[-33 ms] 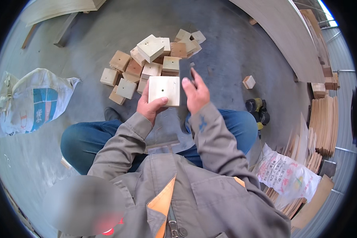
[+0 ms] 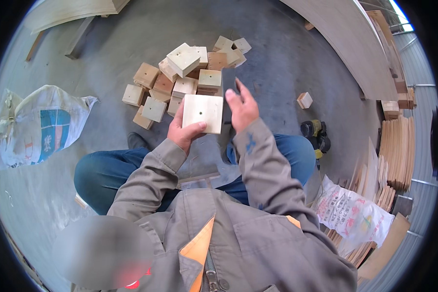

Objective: The person sits on the floor and sands small wooden blocks using a sanding block. They pick up blocks from a pile, sand the edges and faces, and place them back down.

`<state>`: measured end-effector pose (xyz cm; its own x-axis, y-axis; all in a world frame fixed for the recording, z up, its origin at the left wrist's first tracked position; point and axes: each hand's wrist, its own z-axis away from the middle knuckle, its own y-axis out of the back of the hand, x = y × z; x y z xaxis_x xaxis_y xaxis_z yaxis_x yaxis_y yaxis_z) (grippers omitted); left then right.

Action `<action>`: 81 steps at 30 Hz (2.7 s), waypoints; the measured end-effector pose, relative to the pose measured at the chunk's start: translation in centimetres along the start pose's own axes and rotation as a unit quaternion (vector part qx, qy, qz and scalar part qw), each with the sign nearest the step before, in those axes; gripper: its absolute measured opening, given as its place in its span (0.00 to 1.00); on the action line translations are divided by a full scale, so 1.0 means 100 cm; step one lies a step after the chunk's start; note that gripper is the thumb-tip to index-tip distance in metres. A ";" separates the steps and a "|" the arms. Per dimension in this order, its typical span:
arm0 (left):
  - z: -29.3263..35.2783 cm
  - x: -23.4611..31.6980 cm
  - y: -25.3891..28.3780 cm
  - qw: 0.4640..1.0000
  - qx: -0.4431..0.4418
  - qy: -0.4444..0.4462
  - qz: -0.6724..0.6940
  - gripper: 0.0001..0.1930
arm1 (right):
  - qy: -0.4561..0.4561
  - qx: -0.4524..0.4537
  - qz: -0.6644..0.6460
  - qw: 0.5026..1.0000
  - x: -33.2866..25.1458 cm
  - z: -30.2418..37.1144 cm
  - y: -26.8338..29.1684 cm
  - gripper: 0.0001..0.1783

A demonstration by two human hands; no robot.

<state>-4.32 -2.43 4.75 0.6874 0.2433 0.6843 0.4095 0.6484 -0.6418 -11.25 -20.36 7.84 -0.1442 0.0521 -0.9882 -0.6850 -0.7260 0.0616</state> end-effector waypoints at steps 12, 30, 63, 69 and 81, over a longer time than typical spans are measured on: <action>-0.016 0.021 0.024 0.985 -0.079 -0.035 -0.149 0.47 | -0.116 -0.003 -0.206 0.972 -0.012 0.025 0.028 0.29; -0.013 0.016 0.008 0.995 0.061 0.078 -0.005 0.42 | -0.101 -0.038 -0.163 0.981 0.026 0.052 -0.001 0.33; -0.020 -0.011 0.023 0.989 0.132 0.024 -0.055 0.37 | 0.178 -0.026 0.328 0.927 0.016 0.094 -0.007 0.39; -0.012 -0.007 0.006 0.994 0.084 0.069 -0.020 0.43 | 0.063 0.025 0.318 0.946 0.001 0.000 0.001 0.37; -0.019 -0.011 0.027 0.989 0.117 0.040 -0.075 0.35 | 0.200 -0.003 0.342 0.918 0.028 0.079 -0.007 0.38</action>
<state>-2.84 -2.31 1.67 0.6790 0.0798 0.7298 0.3666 0.8244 -0.4312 -16.78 -14.29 6.17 -0.2637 -0.6728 -0.6912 -0.5279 -0.4991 0.6872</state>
